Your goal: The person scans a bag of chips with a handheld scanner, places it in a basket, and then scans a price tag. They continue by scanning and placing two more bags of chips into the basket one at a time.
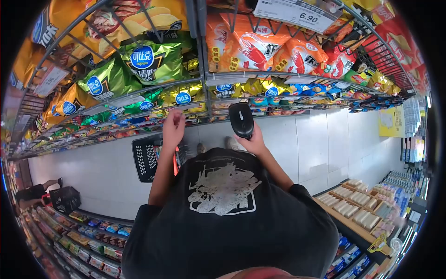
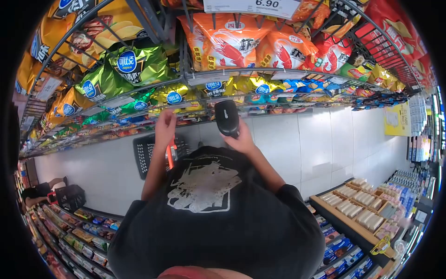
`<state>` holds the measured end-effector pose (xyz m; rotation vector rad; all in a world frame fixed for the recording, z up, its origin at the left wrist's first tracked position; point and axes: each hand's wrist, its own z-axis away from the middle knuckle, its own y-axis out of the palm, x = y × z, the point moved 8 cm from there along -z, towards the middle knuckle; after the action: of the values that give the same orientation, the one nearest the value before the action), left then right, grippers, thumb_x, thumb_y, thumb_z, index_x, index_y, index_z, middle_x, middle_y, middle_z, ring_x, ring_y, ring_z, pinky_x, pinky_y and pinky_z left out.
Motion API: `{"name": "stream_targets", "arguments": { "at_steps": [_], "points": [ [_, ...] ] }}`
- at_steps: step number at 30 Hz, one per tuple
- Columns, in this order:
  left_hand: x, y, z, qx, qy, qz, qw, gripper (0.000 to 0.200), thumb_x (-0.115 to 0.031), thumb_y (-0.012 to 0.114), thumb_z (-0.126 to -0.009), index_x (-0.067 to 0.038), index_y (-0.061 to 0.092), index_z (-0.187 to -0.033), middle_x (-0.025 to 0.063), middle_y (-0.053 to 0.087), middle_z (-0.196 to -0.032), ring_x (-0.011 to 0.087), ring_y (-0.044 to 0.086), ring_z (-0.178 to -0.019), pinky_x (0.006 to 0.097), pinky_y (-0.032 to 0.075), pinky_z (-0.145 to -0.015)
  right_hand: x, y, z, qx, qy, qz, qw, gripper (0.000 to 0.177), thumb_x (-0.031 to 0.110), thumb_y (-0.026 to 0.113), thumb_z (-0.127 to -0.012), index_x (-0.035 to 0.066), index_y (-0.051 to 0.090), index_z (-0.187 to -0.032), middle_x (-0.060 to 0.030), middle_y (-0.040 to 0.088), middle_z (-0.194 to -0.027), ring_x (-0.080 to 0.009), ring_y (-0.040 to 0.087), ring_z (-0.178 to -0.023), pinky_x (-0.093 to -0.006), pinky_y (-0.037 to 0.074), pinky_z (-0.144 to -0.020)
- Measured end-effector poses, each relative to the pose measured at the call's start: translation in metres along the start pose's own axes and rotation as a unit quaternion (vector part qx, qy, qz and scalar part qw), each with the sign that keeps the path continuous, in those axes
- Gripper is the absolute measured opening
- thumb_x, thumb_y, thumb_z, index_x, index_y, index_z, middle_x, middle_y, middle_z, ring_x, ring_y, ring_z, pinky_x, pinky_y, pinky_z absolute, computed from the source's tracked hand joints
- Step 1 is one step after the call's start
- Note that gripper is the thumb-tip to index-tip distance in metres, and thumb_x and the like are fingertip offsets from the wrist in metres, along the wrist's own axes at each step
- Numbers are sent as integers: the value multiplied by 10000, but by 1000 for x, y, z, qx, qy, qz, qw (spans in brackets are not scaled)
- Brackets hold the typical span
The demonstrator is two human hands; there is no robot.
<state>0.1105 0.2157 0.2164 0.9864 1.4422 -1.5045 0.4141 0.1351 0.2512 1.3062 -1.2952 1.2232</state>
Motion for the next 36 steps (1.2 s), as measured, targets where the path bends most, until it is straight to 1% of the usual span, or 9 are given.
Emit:
{"name": "stream_targets", "arguments": {
  "at_steps": [3, 7, 8, 15, 19, 23, 30, 33, 36],
  "points": [
    [-35, -10, -12, -59, 87, -32, 994, 208, -82, 651, -918, -16, 590, -1106, 64, 618, -844, 176, 599, -749, 310, 502, -713, -13, -7, 10, -15, 43, -11, 999, 515, 43, 750, -784, 13, 542, -1254, -50, 649, -1078, -132, 607, -986, -303, 478, -897],
    [-81, -19, -14, -185, 186, -252, 932, 490, -199, 753, -828, -27, 529, -1229, 177, 556, -1141, 332, 545, -1078, 439, 442, -912, -17, -10, 17, -31, 77, -27, 996, 476, 43, 749, -785, 19, 557, -1220, -40, 648, -1042, -117, 600, -941, -289, 481, -866],
    [-81, -15, -14, -202, 168, -274, 925, 680, -269, 809, -765, -18, 495, -1314, 251, 455, -1311, 416, 457, -1179, 491, 395, -980, -18, -11, 17, -25, 79, -23, 996, 474, 42, 747, -786, 19, 555, -1219, -40, 646, -1044, -115, 598, -939, -288, 481, -862],
    [-82, 19, -44, -130, 116, -334, 927, 978, -382, 835, -717, -1, 332, -1464, 395, 318, -1354, 511, 403, -1231, 554, 405, -992, -21, -21, 20, -42, 83, -42, 995, 458, 37, 749, -778, 13, 560, -1194, -33, 648, -1026, -113, 600, -929, -287, 485, -845],
    [-80, 27, -68, -142, 157, -417, 884, 836, -424, 785, -760, 31, 463, -1383, 317, 456, -1367, 551, 359, -1269, 580, 385, -1033, -21, -13, 18, -41, 94, -64, 993, 463, 41, 763, -766, 17, 567, -1185, -32, 656, -1008, -113, 609, -926, -288, 492, -843],
    [-56, 22, -80, -154, 172, -376, 897, 735, -425, 772, -754, -37, 545, -1335, 262, 540, -1331, 563, 335, -1288, 592, 368, -1051, -8, 2, 15, 17, 39, -6, 999, 455, 51, 765, -772, 23, 576, -1185, -33, 663, -1008, -113, 617, -929, -286, 496, -843],
    [-58, -4, -59, -163, 135, -246, 946, 700, -148, 871, -611, -122, 615, -1262, 375, 233, -1400, 543, 348, -1289, 532, 362, -1072, -1, 8, 15, 24, 37, 2, 999, 462, 51, 759, -768, 17, 575, -1191, -42, 667, -1026, -114, 618, -933, -281, 493, -855],
    [-60, -18, -47, -201, 211, -262, 920, 658, -135, 862, -604, -123, 638, -1223, 343, 237, -1383, 520, 353, -1296, 500, 376, -1066, -10, 2, 17, 14, 59, 5, 998, 469, 31, 750, -765, 15, 570, -1198, -44, 666, -1031, -113, 619, -944, -280, 494, -858],
    [-62, -36, -29, -217, 291, -211, 908, 631, -37, 856, -589, -143, 660, -1179, 214, 241, -1376, 446, 376, -1293, 470, 415, -1056, -16, 0, 17, 9, 80, -21, 997, 477, 16, 743, -761, 14, 566, -1204, -46, 663, -1038, -114, 622, -954, -282, 497, -866]
  ]
}}
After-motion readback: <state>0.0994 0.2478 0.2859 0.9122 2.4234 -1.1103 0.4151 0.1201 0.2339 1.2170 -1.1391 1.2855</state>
